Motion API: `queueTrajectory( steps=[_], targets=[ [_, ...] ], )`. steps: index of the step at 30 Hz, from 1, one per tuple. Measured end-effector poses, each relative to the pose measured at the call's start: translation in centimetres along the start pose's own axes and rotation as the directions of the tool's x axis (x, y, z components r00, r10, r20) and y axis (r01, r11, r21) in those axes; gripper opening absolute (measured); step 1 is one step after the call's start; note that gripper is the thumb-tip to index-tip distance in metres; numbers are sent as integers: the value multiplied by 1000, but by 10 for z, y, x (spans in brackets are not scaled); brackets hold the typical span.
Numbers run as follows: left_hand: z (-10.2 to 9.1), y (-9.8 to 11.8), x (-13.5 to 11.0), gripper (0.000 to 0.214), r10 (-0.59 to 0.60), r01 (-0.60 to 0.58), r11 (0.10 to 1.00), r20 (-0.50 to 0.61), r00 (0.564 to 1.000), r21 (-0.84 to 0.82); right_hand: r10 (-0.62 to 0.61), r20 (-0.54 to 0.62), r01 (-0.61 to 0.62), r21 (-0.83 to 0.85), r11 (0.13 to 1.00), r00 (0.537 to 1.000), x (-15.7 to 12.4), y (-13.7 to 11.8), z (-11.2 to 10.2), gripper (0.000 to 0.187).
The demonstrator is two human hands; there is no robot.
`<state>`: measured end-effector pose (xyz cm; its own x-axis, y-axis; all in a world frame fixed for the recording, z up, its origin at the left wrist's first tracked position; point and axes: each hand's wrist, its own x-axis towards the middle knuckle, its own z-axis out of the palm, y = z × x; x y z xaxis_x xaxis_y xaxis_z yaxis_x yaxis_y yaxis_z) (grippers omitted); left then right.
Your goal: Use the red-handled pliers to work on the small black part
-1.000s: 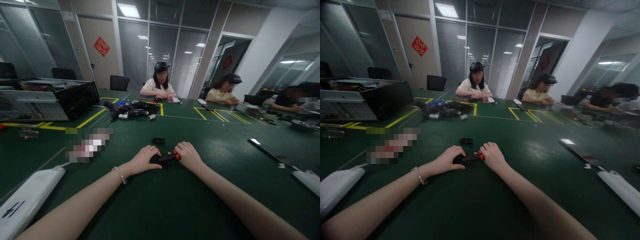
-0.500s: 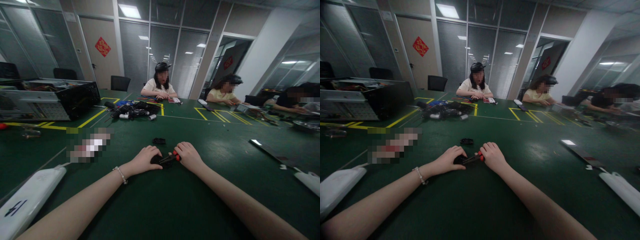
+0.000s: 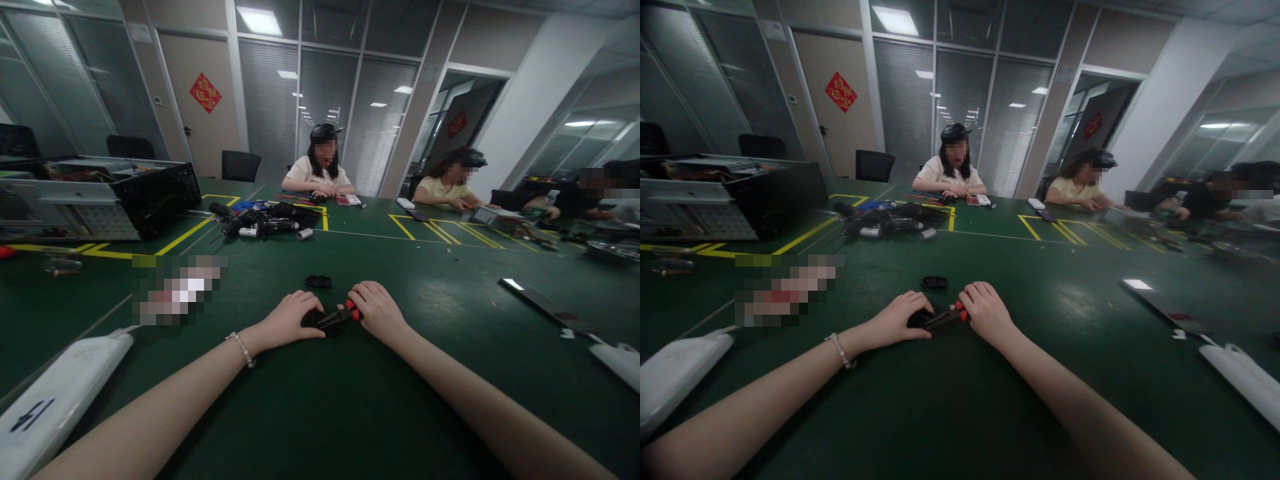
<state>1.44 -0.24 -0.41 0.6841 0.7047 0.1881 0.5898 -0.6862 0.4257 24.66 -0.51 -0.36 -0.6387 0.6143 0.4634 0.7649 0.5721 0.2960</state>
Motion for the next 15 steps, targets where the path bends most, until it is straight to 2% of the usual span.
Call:
queueTrajectory(
  steps=[15],
  targets=[
    [-1, 0, 0, 36, 1, 0, 1000, 12, 1000, -11, 96, 11, -96, 12, 995, 995, -3, 2, 0, 14]
  ],
)
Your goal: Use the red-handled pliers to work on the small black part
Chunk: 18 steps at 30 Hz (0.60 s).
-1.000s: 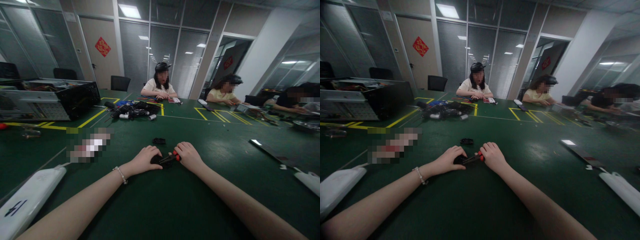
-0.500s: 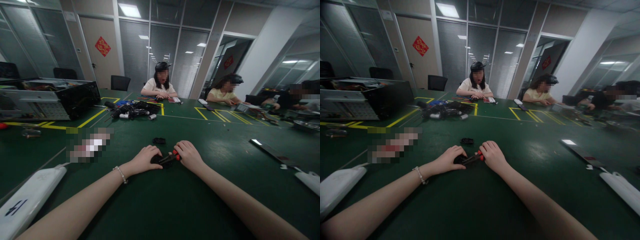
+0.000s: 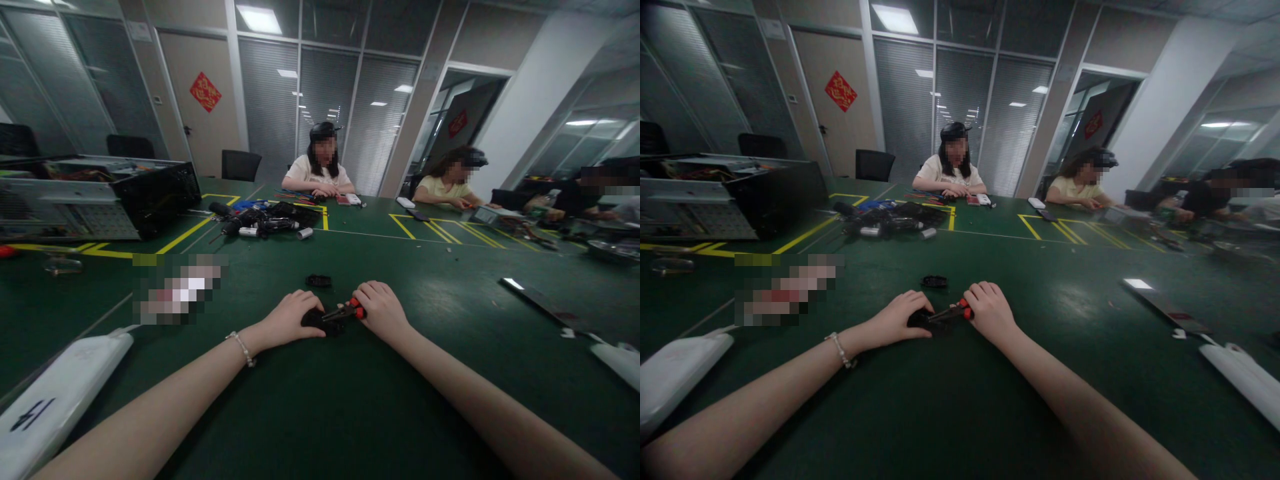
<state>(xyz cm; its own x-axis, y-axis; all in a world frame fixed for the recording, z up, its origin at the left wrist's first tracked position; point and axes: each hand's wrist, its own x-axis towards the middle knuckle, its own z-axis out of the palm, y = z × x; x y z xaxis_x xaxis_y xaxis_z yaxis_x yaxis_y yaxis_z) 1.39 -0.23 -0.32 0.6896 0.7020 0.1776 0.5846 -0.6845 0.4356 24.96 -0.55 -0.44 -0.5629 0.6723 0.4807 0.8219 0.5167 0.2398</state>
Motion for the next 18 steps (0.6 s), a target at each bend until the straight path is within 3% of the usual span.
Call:
queueTrajectory(
  steps=[18],
  targets=[
    [-2, 2, 0, 36, -22, 22, 1000, 3, 1000, -18, -8, 76, 11, -34, 999, 997, 0, -1, 4, 11]
  ],
)
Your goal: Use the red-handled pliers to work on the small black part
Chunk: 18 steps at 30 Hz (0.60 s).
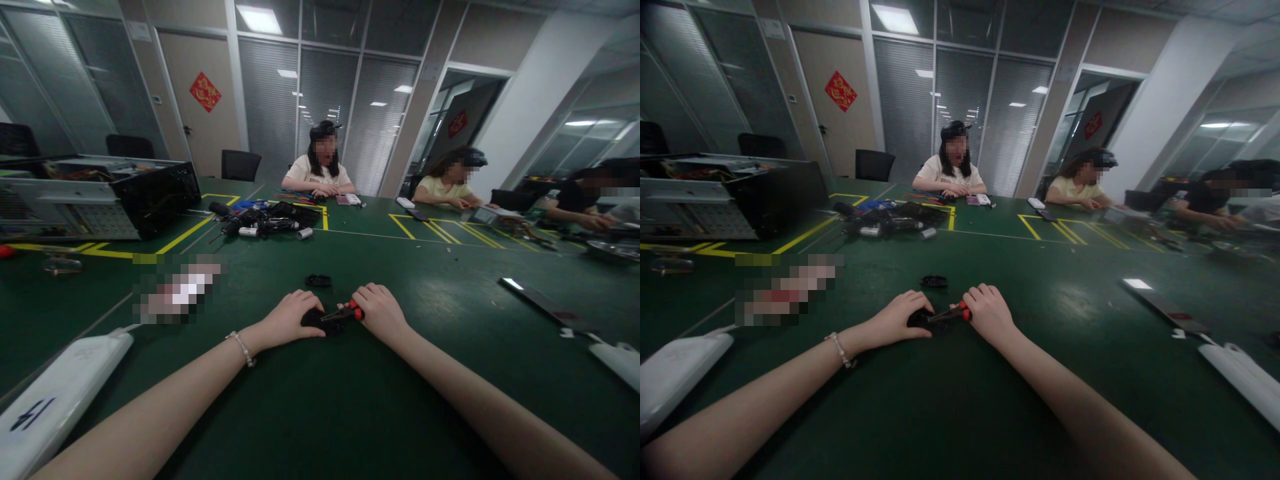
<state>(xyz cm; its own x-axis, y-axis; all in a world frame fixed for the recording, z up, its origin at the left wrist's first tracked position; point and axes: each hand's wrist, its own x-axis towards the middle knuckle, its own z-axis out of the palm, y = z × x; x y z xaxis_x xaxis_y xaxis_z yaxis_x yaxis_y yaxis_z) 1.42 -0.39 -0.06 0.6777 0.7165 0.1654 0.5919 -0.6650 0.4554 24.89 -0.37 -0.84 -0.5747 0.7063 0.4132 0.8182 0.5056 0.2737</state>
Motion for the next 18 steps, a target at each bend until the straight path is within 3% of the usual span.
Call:
queueTrajectory(
  steps=[18],
  targets=[
    [3, -2, 0, 36, 16, -15, 1000, -24, 1000, 11, -46, 30, 47, -10, 999, 998, 1, 0, 3, 18]
  ],
)
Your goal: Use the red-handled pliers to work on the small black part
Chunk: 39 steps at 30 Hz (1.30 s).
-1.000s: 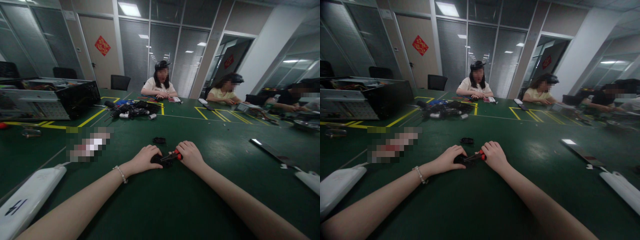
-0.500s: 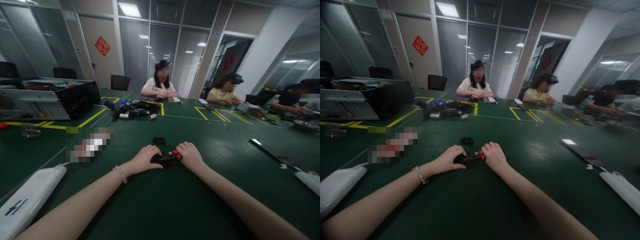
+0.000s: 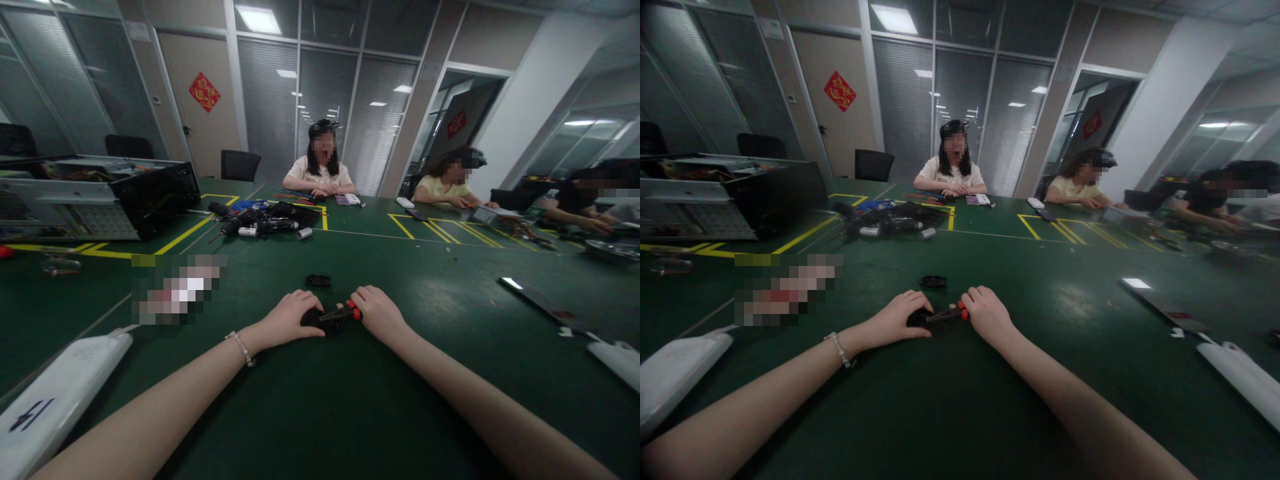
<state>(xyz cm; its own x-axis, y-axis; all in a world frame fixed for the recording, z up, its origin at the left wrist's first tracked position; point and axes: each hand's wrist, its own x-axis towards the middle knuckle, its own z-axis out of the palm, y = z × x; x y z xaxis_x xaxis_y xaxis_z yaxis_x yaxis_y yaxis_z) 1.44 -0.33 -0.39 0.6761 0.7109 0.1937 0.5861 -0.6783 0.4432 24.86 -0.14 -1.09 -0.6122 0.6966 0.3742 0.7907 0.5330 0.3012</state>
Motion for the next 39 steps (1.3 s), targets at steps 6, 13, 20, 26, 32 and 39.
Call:
queueTrajectory(
  steps=[6, 13, 20, 26, 32, 39],
  targets=[
    [-2, 2, 0, 35, -11, 11, 1000, 20, 1000, -10, 0, -13, 0, 4, 1000, 1000, 0, 1, 0, 17],
    [-3, 2, 0, 36, -6, 6, 1000, 26, 1000, -2, 0, 5, 0, 20, 1000, 1000, 1, 0, -3, 18],
    [-2, 1, 0, 35, 1, -1, 1000, 16, 1000, 3, 21, 37, -22, 29, 999, 999, 2, -1, -4, 18],
    [-3, 3, 0, 35, 0, 0, 1000, 12, 1000, 10, 38, 56, -40, 39, 998, 998, 1, 1, -3, 16],
    [-3, 3, 0, 35, -18, 18, 1000, 21, 1000, -2, 23, 56, -25, 45, 999, 998, 2, 1, -1, 16],
    [-2, 1, 0, 35, -20, 20, 1000, 19, 1000, -4, 24, 51, -26, 42, 999, 998, 1, 1, -2, 16]
  ],
)
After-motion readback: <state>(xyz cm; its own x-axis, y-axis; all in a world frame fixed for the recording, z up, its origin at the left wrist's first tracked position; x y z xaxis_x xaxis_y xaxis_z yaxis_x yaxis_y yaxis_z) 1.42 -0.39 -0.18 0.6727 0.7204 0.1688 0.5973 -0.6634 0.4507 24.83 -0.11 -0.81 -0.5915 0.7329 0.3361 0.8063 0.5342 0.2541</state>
